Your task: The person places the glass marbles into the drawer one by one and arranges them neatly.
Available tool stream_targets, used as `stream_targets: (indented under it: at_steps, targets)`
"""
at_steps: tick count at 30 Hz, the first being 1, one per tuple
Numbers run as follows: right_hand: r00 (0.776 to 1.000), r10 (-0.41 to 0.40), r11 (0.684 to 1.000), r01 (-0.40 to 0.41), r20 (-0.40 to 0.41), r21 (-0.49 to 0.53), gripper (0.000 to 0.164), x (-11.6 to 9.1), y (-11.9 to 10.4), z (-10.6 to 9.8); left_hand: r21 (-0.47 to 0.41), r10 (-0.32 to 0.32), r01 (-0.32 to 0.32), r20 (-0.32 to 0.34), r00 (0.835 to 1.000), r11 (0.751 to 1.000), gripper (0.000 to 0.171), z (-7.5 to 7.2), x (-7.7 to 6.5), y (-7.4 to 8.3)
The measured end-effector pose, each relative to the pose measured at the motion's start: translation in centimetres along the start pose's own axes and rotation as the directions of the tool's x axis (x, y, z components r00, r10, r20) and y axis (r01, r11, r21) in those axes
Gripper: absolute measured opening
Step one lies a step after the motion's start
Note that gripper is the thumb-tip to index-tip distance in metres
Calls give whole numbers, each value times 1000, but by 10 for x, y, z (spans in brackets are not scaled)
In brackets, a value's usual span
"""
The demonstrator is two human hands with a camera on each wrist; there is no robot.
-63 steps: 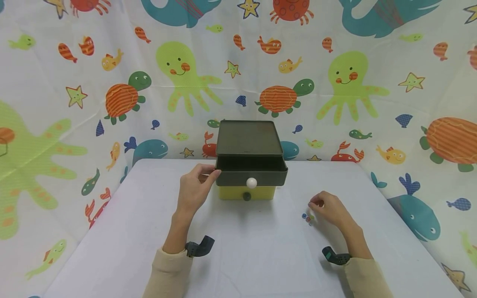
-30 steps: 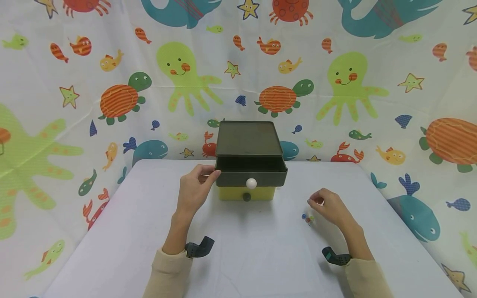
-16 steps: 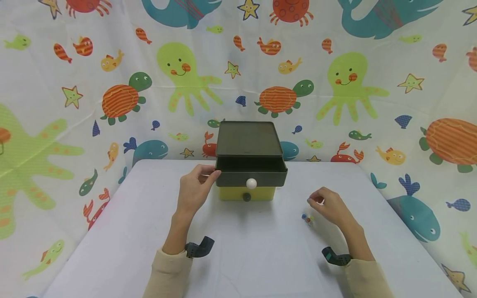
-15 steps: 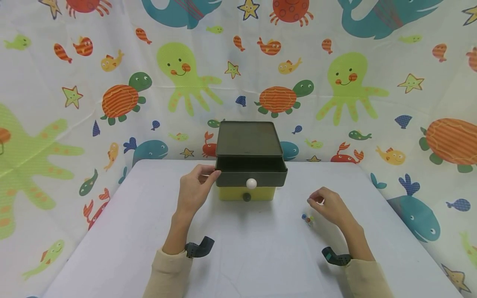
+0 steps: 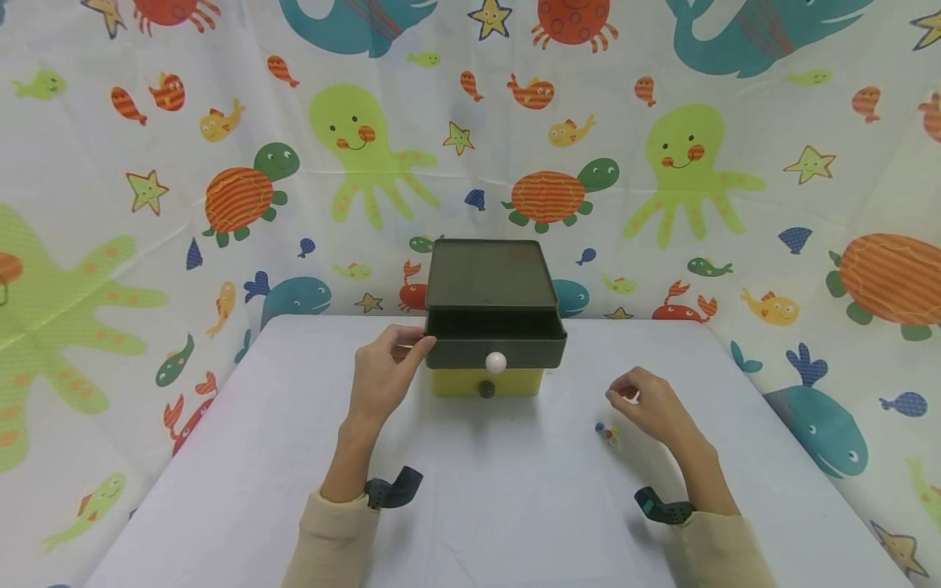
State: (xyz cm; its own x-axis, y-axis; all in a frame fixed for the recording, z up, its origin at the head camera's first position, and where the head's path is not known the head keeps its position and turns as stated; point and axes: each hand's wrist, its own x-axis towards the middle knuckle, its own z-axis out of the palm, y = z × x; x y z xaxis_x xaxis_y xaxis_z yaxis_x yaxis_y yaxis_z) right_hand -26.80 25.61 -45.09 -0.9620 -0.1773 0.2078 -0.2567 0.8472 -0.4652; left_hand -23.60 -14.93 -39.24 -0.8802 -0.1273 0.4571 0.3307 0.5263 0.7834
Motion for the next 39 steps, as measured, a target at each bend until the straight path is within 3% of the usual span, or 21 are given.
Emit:
stream_targets:
  at_steps: [39]
  targets:
    - [997,-57,998,56,-51,-18,17,-2,-12,-6,5,5,-4,-8,1000,1000,35,1,-1,0]
